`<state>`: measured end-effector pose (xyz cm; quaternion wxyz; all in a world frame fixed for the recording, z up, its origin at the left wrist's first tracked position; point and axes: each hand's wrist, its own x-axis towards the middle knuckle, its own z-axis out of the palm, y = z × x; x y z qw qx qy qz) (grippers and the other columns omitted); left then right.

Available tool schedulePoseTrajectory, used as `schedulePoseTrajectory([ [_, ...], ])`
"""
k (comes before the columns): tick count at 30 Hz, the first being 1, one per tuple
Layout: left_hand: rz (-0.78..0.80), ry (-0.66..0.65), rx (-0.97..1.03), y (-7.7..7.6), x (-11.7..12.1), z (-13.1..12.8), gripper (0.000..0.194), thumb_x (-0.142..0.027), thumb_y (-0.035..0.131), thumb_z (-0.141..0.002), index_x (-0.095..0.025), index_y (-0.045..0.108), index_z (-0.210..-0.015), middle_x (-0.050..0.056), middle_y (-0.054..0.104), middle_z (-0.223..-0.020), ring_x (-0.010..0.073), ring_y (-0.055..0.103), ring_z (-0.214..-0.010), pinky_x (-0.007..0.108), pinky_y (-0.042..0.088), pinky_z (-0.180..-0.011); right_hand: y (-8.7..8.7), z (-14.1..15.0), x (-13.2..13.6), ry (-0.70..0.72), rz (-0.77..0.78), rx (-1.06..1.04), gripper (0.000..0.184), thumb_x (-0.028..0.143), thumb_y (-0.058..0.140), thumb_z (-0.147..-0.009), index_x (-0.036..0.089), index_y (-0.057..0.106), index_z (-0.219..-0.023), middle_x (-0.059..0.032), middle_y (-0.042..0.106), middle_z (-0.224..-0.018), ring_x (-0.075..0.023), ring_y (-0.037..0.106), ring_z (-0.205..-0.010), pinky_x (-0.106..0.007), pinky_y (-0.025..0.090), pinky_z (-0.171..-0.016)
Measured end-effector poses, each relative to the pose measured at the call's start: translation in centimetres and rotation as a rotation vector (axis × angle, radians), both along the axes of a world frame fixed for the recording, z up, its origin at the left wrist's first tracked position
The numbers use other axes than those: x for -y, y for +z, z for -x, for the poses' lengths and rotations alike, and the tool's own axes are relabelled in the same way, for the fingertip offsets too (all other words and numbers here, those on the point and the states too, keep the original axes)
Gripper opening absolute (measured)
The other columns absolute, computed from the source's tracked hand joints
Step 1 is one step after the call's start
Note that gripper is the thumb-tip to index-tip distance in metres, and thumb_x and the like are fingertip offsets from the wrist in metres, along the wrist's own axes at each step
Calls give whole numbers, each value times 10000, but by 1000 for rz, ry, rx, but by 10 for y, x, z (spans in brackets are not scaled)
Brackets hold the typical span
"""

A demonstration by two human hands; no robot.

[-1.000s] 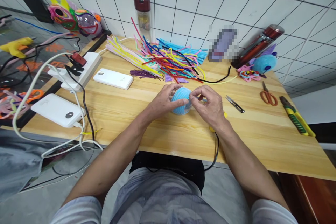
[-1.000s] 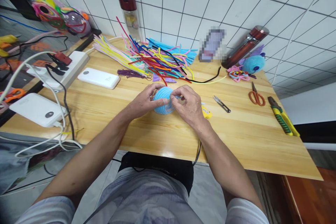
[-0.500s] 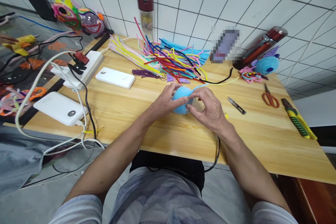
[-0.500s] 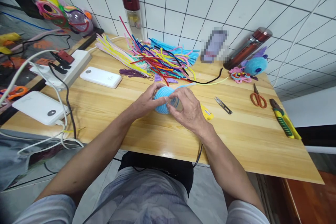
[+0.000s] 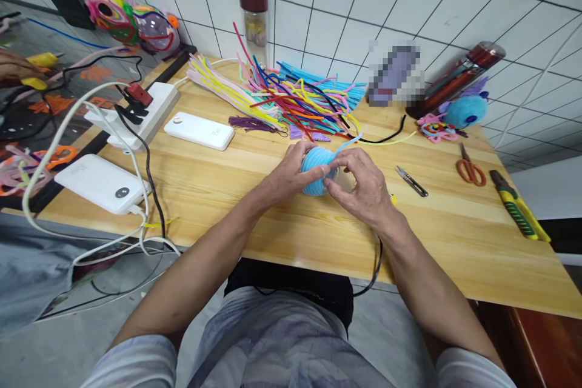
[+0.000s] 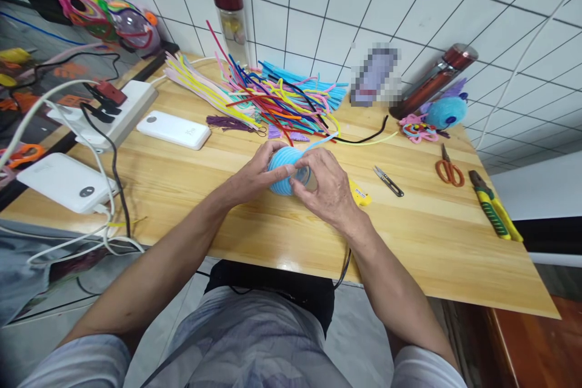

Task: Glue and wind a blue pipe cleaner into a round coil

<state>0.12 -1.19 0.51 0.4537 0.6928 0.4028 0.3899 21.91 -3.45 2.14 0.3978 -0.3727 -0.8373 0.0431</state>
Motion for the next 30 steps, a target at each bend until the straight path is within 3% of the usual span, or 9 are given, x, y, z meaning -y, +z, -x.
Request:
schedulePoseTrajectory([
  [9, 18, 0, 10, -2, -1, 1, 544, -568, 693, -967, -213, 562, -1358, 140, 600, -1419, 319, 547, -1374, 500, 433, -1226, 4, -7, -3, 43, 102, -20, 107, 355, 713, -1031, 299, 704, -1122, -79, 753, -1114, -280, 716, -1075, -498, 601, -960],
  [17, 21, 5, 1, -1, -2, 0, 543, -559, 693, -954, -220, 563, -1357, 137, 597, -1417, 327, 537, -1373, 512, 430, -1225, -2, -6, -5, 70, 59, -1, 216, 302, 767, -981, 298, 662, -1169, -85, 727, -1140, -297, 690, -1099, -509, 606, -955],
  [30, 2, 17, 15, -4, -1, 0, 547, -546, 710, -957, -217, 585, -1376, 134, 613, -1408, 324, 553, -1351, 512, 442, -1211, -2, -4, -4, 71, 45, -1, 243, 270, 776, -974, 304, 643, -1175, -79, 719, -1142, -296, 684, -1095, -511, 603, -946],
])
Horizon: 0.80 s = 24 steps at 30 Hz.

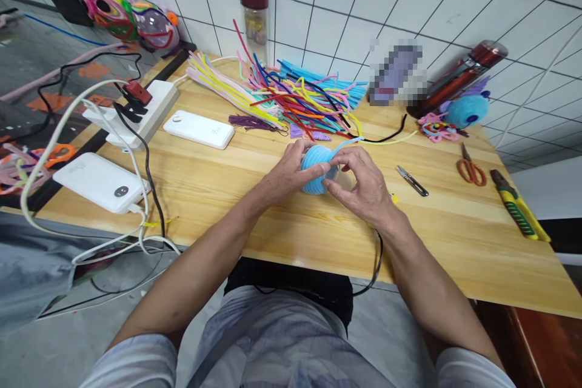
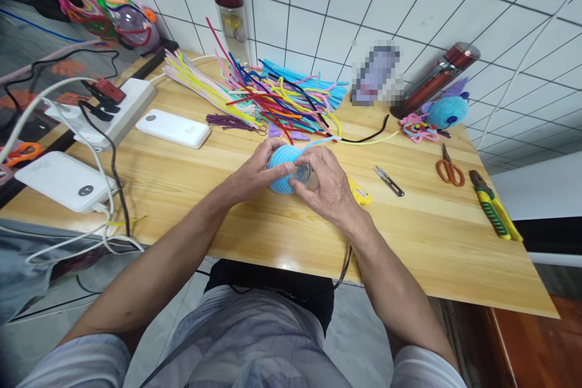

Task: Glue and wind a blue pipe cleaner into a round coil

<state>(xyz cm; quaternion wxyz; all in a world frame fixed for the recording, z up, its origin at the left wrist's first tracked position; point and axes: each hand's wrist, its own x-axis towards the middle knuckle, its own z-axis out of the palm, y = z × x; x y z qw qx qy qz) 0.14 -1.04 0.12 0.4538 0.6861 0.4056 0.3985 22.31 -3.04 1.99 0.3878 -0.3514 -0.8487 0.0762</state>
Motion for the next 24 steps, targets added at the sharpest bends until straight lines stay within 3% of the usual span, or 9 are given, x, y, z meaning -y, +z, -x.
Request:
schedulePoseTrajectory([
  [5, 8, -18, 14, -1, -1, 1, 552, -565, 707, -957, -225, 575, -1371, 136, 600, -1431, 327, 536, -1375, 521, 430, -1223, 2, -5, -2, 21, 34, 0, 183, 348, 754, -1028, 304, 665, -1181, -82, 725, -1148, -288, 690, -1100, -502, 605, -961],
  [13, 29, -19, -7, -1, -4, 1, 565, -572, 696, -941, -209, 556, -1351, 154, 576, -1400, 337, 531, -1374, 539, 427, -1222, 2, -10, -2, 27, 77, 20, 244, 461, 745, -1042, 313, 691, -1228, -87, 733, -1190, -295, 691, -1127, -506, 615, -977],
  [24, 42, -33, 7, 0, -2, 2, 565, -565, 690, -959, -225, 547, -1387, 149, 572, -1450, 333, 522, -1404, 536, 426, -1237, 12, -22, -3, 163, 236, 45, 381, 421, 797, -1011, 329, 667, -1357, -100, 676, -1330, -292, 655, -1230, -463, 643, -948],
])
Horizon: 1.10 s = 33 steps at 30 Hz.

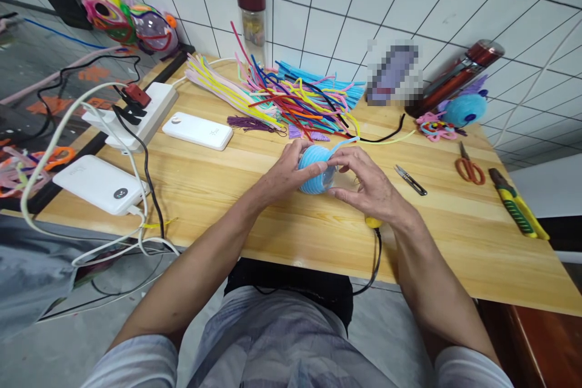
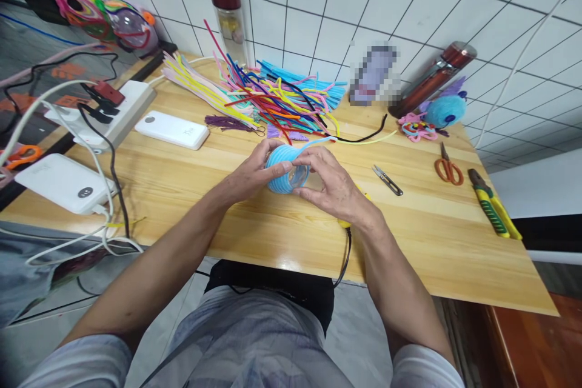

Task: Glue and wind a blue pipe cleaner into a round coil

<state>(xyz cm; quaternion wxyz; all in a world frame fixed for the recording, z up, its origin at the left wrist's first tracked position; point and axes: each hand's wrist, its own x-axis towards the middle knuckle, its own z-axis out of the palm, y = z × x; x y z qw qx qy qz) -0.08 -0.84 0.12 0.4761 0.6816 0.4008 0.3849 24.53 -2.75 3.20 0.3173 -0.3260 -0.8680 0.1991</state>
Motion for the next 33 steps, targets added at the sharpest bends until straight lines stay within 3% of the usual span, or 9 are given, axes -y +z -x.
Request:
schedulePoseTrajectory([
  [4, -6, 8, -4, 0, 0, 0, 563, -569, 701, -960, -235, 550, -1387, 143, 576, -1437, 333, 533, -1382, 533, 427, -1228, 0, 4, 2, -41, -13, -23, 287, 415, 753, -1042, 319, 693, -1305, -97, 705, -1290, -283, 674, -1194, -459, 639, -946],
  [11, -19, 23, -15, 0, 0, -1, 542, -579, 718, -950, -227, 564, -1333, 132, 601, -1373, 320, 547, -1338, 528, 446, -1214, -12, 16, 1, -149, -182, -52, 209, 351, 780, -1012, 314, 686, -1195, -84, 734, -1168, -301, 700, -1123, -532, 615, -995],
  [33, -37, 38, -30, 1, 2, -2, 554, -541, 731, -949, -225, 546, -1364, 138, 585, -1403, 313, 539, -1358, 517, 446, -1218, -13, 18, 3, -163, -195, -40, 236, 310, 779, -986, 315, 670, -1195, -86, 732, -1174, -302, 688, -1115, -529, 614, -959],
])
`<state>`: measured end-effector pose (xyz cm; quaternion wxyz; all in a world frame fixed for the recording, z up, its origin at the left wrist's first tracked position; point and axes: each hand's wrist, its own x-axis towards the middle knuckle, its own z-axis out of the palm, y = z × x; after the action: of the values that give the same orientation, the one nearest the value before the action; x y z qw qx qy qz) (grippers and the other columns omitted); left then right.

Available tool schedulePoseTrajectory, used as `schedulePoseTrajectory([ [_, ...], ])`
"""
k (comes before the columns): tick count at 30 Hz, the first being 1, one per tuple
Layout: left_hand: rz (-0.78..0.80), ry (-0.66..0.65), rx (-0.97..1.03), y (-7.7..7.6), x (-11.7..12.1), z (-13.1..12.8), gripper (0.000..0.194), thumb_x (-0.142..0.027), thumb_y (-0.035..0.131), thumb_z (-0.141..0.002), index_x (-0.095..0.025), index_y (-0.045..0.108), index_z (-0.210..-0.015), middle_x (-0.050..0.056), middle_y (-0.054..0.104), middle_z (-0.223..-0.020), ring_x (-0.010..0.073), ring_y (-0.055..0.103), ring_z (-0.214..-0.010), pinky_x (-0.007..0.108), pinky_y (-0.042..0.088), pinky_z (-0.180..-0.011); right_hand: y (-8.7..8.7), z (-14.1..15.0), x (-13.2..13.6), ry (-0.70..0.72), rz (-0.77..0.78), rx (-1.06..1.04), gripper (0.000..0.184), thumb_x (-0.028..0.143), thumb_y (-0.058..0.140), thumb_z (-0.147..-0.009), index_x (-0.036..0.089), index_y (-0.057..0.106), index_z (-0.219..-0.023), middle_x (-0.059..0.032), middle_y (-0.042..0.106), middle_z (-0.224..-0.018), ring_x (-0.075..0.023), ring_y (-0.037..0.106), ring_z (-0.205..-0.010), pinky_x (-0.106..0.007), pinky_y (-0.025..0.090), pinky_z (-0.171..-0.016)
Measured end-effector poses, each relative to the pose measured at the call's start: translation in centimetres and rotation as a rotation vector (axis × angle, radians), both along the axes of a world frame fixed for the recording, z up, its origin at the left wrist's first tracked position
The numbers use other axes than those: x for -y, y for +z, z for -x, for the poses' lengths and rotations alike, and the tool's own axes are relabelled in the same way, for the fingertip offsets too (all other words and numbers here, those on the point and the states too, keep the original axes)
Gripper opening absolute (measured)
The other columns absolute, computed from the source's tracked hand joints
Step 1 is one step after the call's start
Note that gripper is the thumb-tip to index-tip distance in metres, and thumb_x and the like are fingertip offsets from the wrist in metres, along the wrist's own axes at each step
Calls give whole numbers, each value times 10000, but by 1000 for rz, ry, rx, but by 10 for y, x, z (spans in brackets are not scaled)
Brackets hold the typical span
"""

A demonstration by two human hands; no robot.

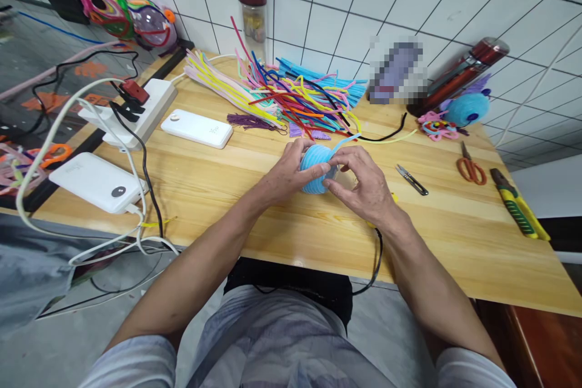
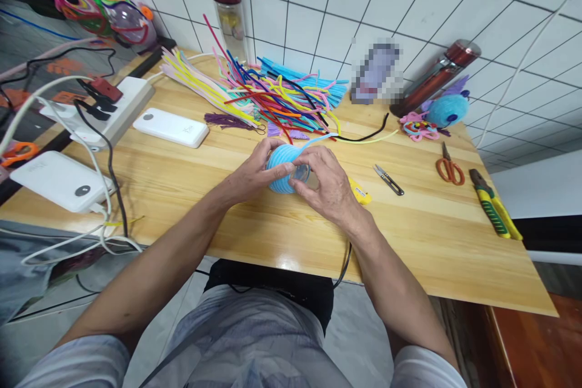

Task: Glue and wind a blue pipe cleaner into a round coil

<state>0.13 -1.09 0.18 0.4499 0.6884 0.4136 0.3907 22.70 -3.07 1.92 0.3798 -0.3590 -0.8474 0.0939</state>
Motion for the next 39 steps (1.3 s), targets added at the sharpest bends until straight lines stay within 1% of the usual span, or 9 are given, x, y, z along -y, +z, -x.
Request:
schedulePoseTrajectory([
  [3, 0, -5, -2, -1, -1, 0, 556, -550, 733, -949, -224, 549, -1360, 142, 583, -1410, 316, 534, -1363, 526, 440, -1222, 0, 1, 0, 7, -19, -6, 237, 301, 776, -989, 313, 668, -1199, -90, 732, -1170, -298, 690, -1113, -517, 618, -945],
  [9, -6, -12, 10, -2, -2, 1, 559, -552, 757, -936, -238, 560, -1355, 131, 590, -1397, 314, 538, -1351, 517, 456, -1208, 0, 0, 0, -14, 21, -1, 235, 331, 783, -979, 318, 682, -1191, -89, 746, -1180, -311, 697, -1112, -535, 616, -960],
  [16, 9, -10, 26, -3, -3, 0, 578, -579, 771, -919, -222, 564, -1323, 130, 589, -1364, 312, 551, -1313, 509, 468, -1187, 0, 1, 1, -7, 3, -7, 241, 311, 779, -979, 318, 675, -1195, -87, 739, -1167, -306, 700, -1103, -529, 613, -956],
  [21, 21, -18, 56, -5, -4, 0, 528, -527, 770, -931, -238, 561, -1320, 113, 592, -1351, 294, 566, -1298, 473, 499, -1132, 1, 0, 0, -10, 8, 6, 218, 359, 771, -999, 317, 674, -1190, -86, 743, -1176, -300, 701, -1111, -527, 618, -960],
  [25, 39, -18, 70, -6, -5, 0, 534, -541, 776, -923, -238, 555, -1303, 114, 593, -1348, 291, 575, -1280, 477, 499, -1121, 3, -3, 0, 0, 26, 9, 218, 394, 784, -1003, 313, 688, -1181, -88, 766, -1191, -301, 727, -1113, -518, 632, -964],
  [29, 64, 3, 90, -9, -6, -2, 543, -556, 765, -911, -228, 550, -1286, 126, 588, -1340, 304, 560, -1293, 482, 509, -1106, 11, -8, 2, 30, 81, 4, 231, 379, 810, -991, 303, 690, -1174, -93, 779, -1252, -293, 746, -1160, -501, 640, -992],
  [31, 61, 10, 90, -10, -7, -2, 541, -547, 761, -908, -222, 551, -1287, 128, 589, -1338, 309, 553, -1308, 486, 507, -1113, 15, -10, 2, 43, 136, -14, 234, 374, 815, -987, 298, 695, -1172, -89, 785, -1271, -284, 755, -1168, -485, 646, -981],
  [36, 79, 7, 97, -8, -7, -2, 566, -537, 784, -898, -228, 555, -1314, 128, 598, -1372, 312, 552, -1343, 490, 502, -1135, 20, -16, -1, 41, 351, -127, 242, 443, 815, -981, 295, 718, -1145, -67, 806, -1244, -273, 770, -1181, -452, 657, -950],
  [39, 79, -3, 96, -7, -6, -2, 579, -562, 774, -906, -225, 571, -1331, 136, 593, -1389, 319, 552, -1348, 499, 496, -1143, 19, -18, -4, 17, 391, -197, 253, 463, 829, -964, 277, 735, -1108, -66, 809, -1200, -266, 773, -1150, -434, 656, -931],
])
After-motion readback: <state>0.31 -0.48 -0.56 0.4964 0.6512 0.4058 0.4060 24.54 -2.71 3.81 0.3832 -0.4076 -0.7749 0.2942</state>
